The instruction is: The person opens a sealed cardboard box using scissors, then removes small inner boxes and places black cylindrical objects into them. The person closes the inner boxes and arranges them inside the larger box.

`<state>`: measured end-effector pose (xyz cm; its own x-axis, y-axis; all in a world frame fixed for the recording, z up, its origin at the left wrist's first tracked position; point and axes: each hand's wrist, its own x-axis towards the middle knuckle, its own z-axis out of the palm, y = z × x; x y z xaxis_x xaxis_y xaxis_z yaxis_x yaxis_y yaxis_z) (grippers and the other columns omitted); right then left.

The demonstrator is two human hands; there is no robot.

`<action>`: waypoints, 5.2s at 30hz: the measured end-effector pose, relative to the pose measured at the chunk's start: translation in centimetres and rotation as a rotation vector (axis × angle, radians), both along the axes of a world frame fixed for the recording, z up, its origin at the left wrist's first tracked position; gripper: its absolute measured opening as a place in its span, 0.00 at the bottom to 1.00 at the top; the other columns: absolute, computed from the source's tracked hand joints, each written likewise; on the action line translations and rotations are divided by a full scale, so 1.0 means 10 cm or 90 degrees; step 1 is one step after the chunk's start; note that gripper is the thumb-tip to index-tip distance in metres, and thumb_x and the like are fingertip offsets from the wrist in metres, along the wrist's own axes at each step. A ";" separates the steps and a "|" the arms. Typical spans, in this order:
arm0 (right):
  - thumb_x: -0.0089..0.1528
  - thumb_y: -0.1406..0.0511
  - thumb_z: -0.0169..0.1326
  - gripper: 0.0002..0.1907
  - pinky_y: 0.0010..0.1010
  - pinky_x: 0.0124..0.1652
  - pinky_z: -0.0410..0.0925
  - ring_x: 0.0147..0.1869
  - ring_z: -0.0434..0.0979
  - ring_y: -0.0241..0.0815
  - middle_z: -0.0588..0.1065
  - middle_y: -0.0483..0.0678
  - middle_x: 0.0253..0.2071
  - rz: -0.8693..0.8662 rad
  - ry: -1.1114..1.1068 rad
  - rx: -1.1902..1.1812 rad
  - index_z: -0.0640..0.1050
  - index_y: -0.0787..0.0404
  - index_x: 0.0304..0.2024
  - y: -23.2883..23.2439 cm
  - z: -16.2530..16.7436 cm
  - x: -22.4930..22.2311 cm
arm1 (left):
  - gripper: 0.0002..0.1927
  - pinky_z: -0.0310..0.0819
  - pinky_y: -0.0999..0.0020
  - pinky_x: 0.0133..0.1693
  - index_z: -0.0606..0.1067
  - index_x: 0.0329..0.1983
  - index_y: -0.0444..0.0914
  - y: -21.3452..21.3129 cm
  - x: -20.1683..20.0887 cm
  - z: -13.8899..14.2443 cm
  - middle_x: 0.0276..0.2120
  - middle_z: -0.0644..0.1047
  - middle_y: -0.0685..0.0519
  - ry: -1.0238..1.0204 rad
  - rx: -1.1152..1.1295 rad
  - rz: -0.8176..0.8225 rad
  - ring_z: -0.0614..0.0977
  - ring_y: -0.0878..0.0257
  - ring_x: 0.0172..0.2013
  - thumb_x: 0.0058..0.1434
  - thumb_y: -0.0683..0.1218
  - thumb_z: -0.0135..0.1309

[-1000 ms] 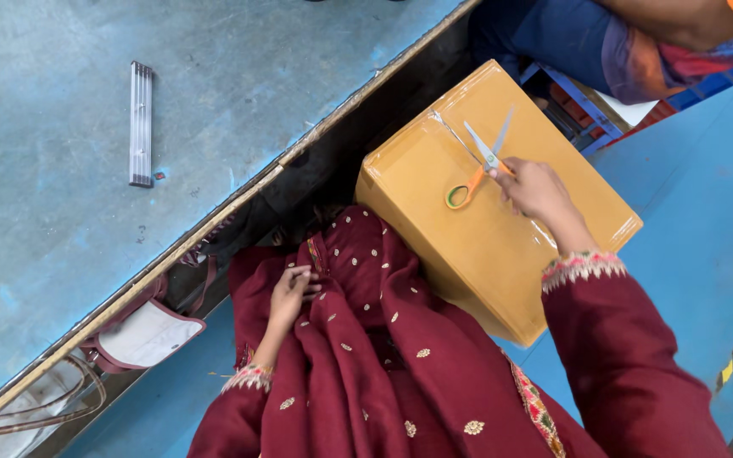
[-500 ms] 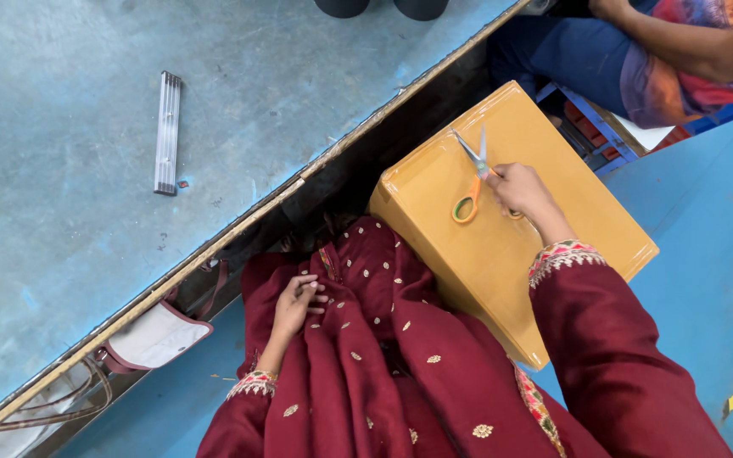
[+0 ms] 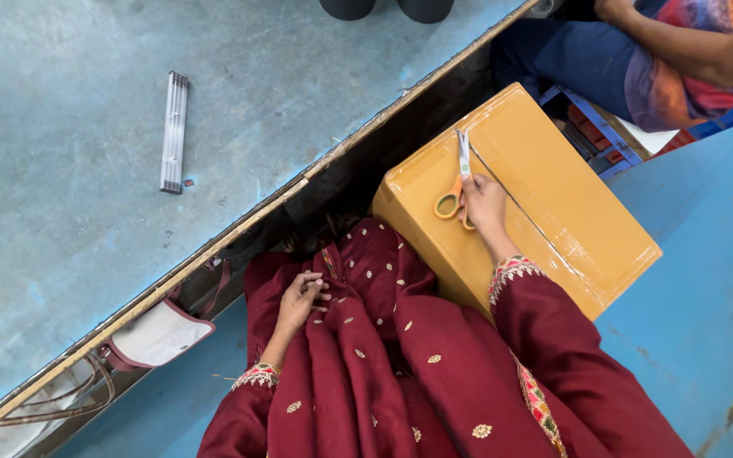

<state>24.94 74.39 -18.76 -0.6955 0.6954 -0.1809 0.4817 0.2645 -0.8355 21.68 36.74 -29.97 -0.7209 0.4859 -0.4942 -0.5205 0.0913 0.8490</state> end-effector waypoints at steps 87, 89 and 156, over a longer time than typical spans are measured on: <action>0.68 0.51 0.49 0.18 0.48 0.40 0.71 0.40 0.81 0.57 0.80 0.55 0.31 0.539 -0.300 0.685 0.79 0.56 0.43 1.25 0.50 -0.35 | 0.18 0.77 0.61 0.45 0.77 0.54 0.45 0.51 0.19 0.49 0.38 0.84 0.48 0.298 -0.369 -0.216 0.85 0.55 0.41 0.64 0.56 0.55; 0.69 0.52 0.48 0.18 0.48 0.42 0.71 0.43 0.81 0.57 0.80 0.55 0.34 0.523 -0.311 0.677 0.79 0.57 0.42 1.19 0.47 -0.36 | 0.18 0.77 0.62 0.44 0.77 0.53 0.45 0.46 0.23 0.52 0.37 0.83 0.48 0.296 -0.361 -0.196 0.85 0.57 0.39 0.64 0.55 0.55; 0.66 0.65 0.47 0.16 0.53 0.47 0.75 0.50 0.78 0.57 0.74 0.56 0.52 0.006 -0.075 -0.373 0.72 0.58 0.57 -1.60 -0.75 -2.53 | 0.30 0.54 0.46 0.60 0.69 0.61 0.36 -0.07 -1.68 1.65 0.59 0.70 0.44 0.742 -0.612 0.084 0.64 0.46 0.65 0.62 0.58 0.54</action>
